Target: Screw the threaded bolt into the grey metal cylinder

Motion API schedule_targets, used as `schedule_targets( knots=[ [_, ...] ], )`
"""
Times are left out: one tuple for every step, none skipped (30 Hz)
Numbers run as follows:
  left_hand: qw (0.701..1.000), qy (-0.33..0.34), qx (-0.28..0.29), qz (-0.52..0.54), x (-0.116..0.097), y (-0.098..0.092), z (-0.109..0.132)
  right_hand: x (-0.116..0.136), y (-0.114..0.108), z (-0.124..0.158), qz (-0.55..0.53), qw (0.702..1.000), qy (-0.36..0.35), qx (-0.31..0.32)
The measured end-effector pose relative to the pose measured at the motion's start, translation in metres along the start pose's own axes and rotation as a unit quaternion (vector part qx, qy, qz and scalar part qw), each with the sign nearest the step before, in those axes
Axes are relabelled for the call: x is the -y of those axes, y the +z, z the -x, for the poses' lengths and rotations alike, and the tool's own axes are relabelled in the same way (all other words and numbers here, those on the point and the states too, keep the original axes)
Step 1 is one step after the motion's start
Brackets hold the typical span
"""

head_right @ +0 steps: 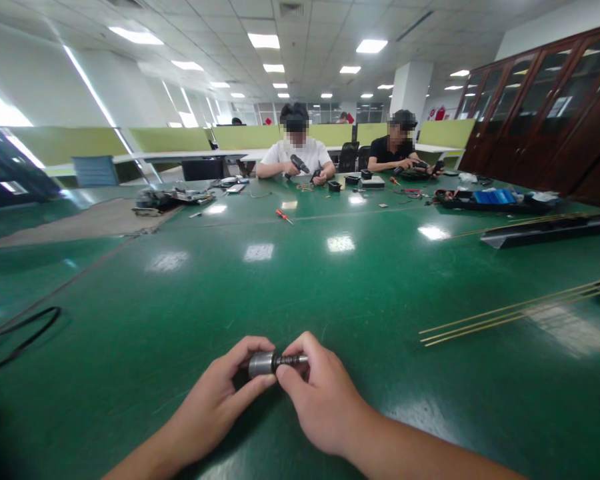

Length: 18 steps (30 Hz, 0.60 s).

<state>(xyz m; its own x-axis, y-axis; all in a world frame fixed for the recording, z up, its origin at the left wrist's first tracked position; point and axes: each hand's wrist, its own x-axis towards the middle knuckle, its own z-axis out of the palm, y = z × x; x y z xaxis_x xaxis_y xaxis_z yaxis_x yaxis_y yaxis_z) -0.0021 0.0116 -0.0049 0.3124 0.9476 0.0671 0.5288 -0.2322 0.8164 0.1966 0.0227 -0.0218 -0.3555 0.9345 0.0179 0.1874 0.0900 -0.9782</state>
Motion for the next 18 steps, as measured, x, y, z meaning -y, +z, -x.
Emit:
schedule_targets(
  knots=[
    [1.0, 0.001, 0.0, 0.0, 0.0004, 0.0, 0.0004, 0.0001, -0.0002, -0.0003, 0.0, 1.0, 0.001, 0.001],
    [1.0, 0.001, 0.0, 0.001, 0.0008, -0.0001, 0.0009, 0.0001, -0.0003, -0.0005, 0.0, 1.0, 0.003, 0.001],
    [1.0, 0.002, 0.0, 0.002, 0.0012, -0.0002, 0.0015, 0.0002, -0.0005, -0.0007, 0.0, 1.0, 0.004, 0.001],
    [1.0, 0.002, 0.0, 0.001, 0.0016, -0.0003, 0.002, 0.0003, -0.0006, -0.0007, -0.001, 1.0, 0.004, 0.0],
    [1.0, 0.003, 0.0, 0.0, 0.002, -0.0005, 0.0025, 0.0003, -0.0007, -0.0006, -0.002, 1.0, 0.004, 0.0],
    [1.0, 0.003, -0.001, -0.002, 0.0023, -0.0006, 0.0028, 0.0003, -0.0007, -0.0005, -0.005, 1.0, 0.004, -0.001],
    [1.0, 0.003, -0.001, -0.003, 0.0024, -0.0008, 0.0029, 0.0002, -0.0006, -0.0002, -0.007, 1.0, 0.004, 0.0],
    [1.0, 0.003, -0.001, -0.004, 0.0025, -0.0009, 0.0028, 0.0001, -0.0006, 0.0001, -0.009, 1.0, 0.004, 0.001],
    [1.0, 0.003, -0.001, -0.003, 0.0024, -0.001, 0.0026, -0.0001, -0.0005, 0.0005, -0.01, 1.0, 0.003, 0.001],
    [1.0, 0.003, -0.001, -0.003, 0.0022, -0.001, 0.0022, -0.0001, -0.0004, 0.0008, -0.009, 1.0, 0.002, 0.001],
    [1.0, 0.004, -0.002, -0.002, 0.002, -0.001, 0.0018, 0.0, -0.0004, 0.001, -0.009, 1.0, 0.001, 0.001],
    [1.0, 0.005, -0.003, -0.001, 0.0018, -0.001, 0.0014, 0.0002, -0.0005, 0.0011, -0.009, 1.0, 0.0, 0.0],
    [1.0, 0.006, -0.003, 0.0, 0.0017, -0.001, 0.0011, 0.0005, -0.0005, 0.001, -0.008, 1.0, -0.001, -0.001],
    [1.0, 0.006, -0.004, 0.002, 0.0017, -0.001, 0.001, 0.0008, -0.0006, 0.0008, -0.008, 1.0, 0.0, -0.002],
    [1.0, 0.007, -0.004, 0.005, 0.0019, -0.001, 0.0011, 0.0012, -0.0007, 0.0005, -0.007, 1.0, 0.002, -0.003],
    [1.0, 0.007, -0.004, 0.009, 0.0023, -0.001, 0.0013, 0.0014, -0.0007, 0.0, -0.007, 1.0, 0.005, -0.005],
    [1.0, 0.007, -0.005, 0.011, 0.0029, -0.001, 0.0016, 0.0015, -0.0007, -0.0004, -0.008, 1.0, 0.007, -0.007],
    [1.0, 0.007, -0.005, 0.012, 0.0035, -0.001, 0.0019, 0.0016, -0.0007, -0.0008, -0.01, 1.0, 0.009, -0.007]
  ],
)
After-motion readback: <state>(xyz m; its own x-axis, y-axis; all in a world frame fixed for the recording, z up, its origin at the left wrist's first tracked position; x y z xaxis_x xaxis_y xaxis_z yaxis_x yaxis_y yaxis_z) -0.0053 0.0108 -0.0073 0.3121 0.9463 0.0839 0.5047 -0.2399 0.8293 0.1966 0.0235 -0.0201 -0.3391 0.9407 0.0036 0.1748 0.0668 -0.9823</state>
